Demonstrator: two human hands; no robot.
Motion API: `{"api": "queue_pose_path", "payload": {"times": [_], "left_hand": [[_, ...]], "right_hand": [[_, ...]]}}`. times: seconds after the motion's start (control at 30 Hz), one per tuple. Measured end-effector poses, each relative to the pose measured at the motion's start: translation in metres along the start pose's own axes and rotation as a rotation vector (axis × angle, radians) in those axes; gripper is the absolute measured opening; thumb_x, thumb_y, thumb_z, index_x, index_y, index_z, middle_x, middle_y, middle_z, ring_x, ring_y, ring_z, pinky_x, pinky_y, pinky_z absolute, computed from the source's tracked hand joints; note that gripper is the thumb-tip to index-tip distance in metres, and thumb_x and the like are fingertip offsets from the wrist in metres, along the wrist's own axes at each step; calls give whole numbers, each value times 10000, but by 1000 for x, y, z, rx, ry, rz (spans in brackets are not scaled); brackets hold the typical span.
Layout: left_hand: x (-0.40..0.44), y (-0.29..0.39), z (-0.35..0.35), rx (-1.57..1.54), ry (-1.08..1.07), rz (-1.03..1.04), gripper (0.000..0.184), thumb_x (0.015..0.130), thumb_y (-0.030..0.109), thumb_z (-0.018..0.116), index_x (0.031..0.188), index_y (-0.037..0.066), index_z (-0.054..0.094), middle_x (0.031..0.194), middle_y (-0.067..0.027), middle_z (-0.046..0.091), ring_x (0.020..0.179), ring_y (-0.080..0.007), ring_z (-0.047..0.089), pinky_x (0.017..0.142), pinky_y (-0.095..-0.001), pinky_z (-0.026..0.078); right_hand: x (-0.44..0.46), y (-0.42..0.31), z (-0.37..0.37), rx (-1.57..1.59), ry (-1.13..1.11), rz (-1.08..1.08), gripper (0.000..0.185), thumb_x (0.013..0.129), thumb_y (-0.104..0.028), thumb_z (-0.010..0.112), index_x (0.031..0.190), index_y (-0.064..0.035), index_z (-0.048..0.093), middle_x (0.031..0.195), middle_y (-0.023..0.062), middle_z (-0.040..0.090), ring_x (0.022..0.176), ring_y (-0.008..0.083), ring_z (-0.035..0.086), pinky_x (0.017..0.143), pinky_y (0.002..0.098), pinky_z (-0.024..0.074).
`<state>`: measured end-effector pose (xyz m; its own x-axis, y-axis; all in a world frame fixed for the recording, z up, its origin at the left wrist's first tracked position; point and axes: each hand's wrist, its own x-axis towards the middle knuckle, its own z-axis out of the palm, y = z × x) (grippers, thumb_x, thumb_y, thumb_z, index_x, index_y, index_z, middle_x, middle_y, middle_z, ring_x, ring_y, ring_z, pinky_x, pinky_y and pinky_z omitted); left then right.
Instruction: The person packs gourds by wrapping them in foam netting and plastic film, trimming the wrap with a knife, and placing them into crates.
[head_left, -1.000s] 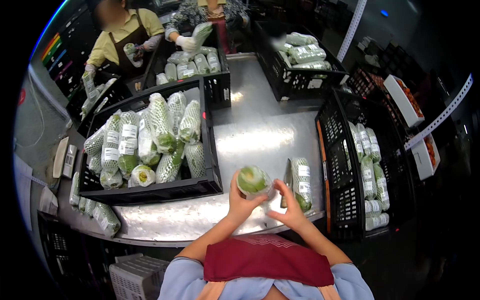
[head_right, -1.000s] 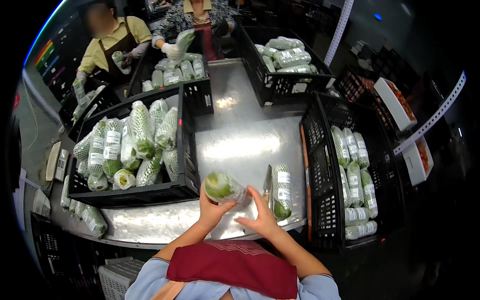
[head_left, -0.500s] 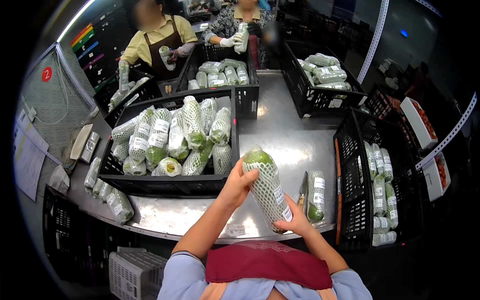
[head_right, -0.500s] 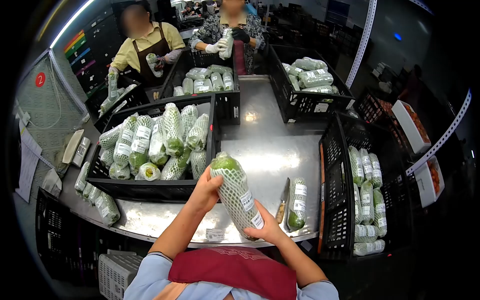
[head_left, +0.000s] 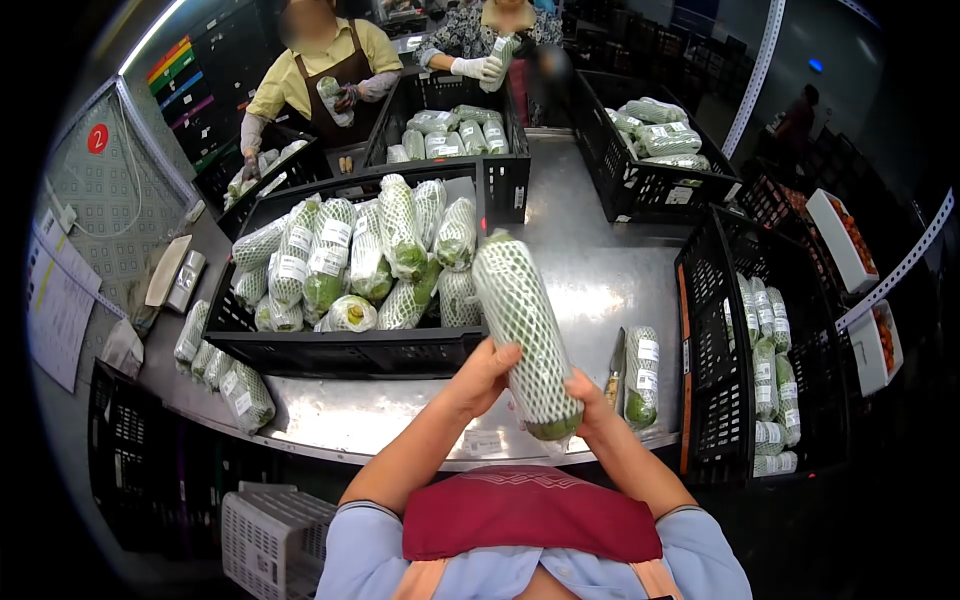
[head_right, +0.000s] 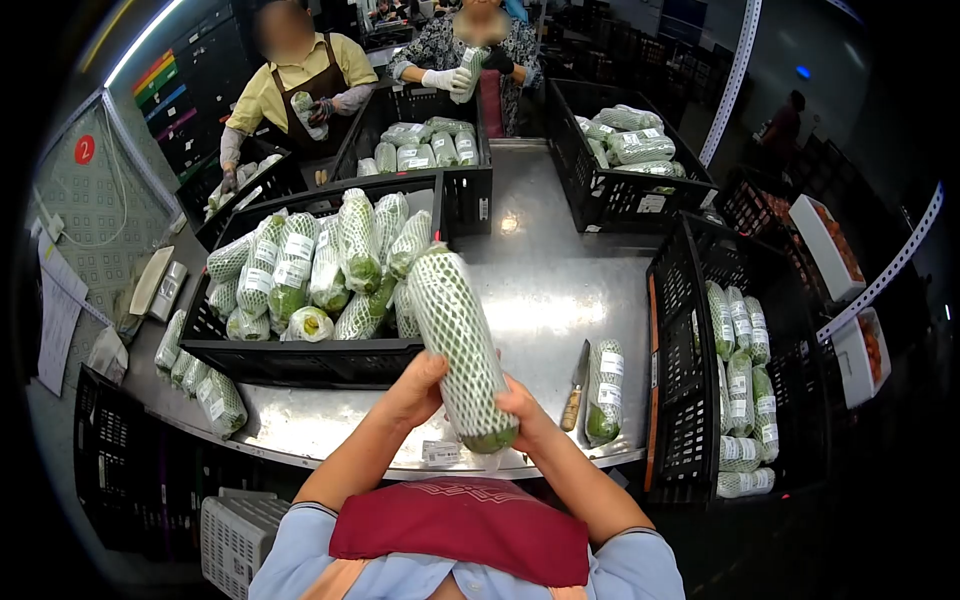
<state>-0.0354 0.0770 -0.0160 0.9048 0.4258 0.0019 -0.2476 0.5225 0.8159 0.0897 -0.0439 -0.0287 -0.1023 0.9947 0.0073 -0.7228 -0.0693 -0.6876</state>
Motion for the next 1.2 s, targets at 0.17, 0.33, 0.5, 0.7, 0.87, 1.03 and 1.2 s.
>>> {"api": "queue_pose_path", "payload": {"times": [0.17,0.33,0.5,0.7,0.87,1.03,1.2], "left_hand": [[7,18,-13,-239,149,33,607,846,433,483,1218,-33,369,1056,-231,542,993,-338,557,845,-429,487],[15,70,-4,-349,207,44,471,886,396,480,1176,27,451,1007,-123,588,828,-196,620,690,-327,550],[27,81,-19,-290,253,67,452,900,381,468,1191,36,457,1066,-131,572,899,-221,602,752,-358,539],[21,96,-29,-437,60,45,443,906,370,454,1201,40,459,1065,-127,576,919,-239,596,788,-397,519],[-1,137,-35,-269,140,244,443,900,338,484,1211,24,454,1099,-108,575,949,-229,588,839,-382,493],[-39,211,-96,393,583,379,468,810,331,631,1106,-3,494,889,-91,597,776,-182,593,693,-356,504],[-69,287,-211,1555,1159,378,560,710,317,685,1097,-39,490,973,-184,611,849,-284,604,769,-368,466]], "right_hand": [[24,-2,35,207,11,-10,571,864,-412,471,1284,-44,352,1220,182,482,1034,377,542,824,558,472],[54,-24,65,306,-60,64,590,874,-462,426,1275,-32,374,1162,216,510,1026,383,538,817,506,488],[73,-29,69,441,-43,114,581,892,-463,395,1256,-11,385,1182,220,489,1038,378,521,841,477,487],[78,-32,97,340,-41,31,509,886,-361,489,1269,-50,364,1241,181,451,1077,362,505,902,495,446],[71,-37,95,-19,-61,197,480,887,-233,481,1297,-32,332,1181,164,508,1004,284,564,800,429,501],[24,-37,30,-96,65,181,295,873,-146,493,1125,6,506,976,140,608,851,210,609,687,298,495],[-11,-54,-1,-185,208,158,255,879,-163,507,1086,-16,532,926,103,616,775,177,611,636,276,485]]}}
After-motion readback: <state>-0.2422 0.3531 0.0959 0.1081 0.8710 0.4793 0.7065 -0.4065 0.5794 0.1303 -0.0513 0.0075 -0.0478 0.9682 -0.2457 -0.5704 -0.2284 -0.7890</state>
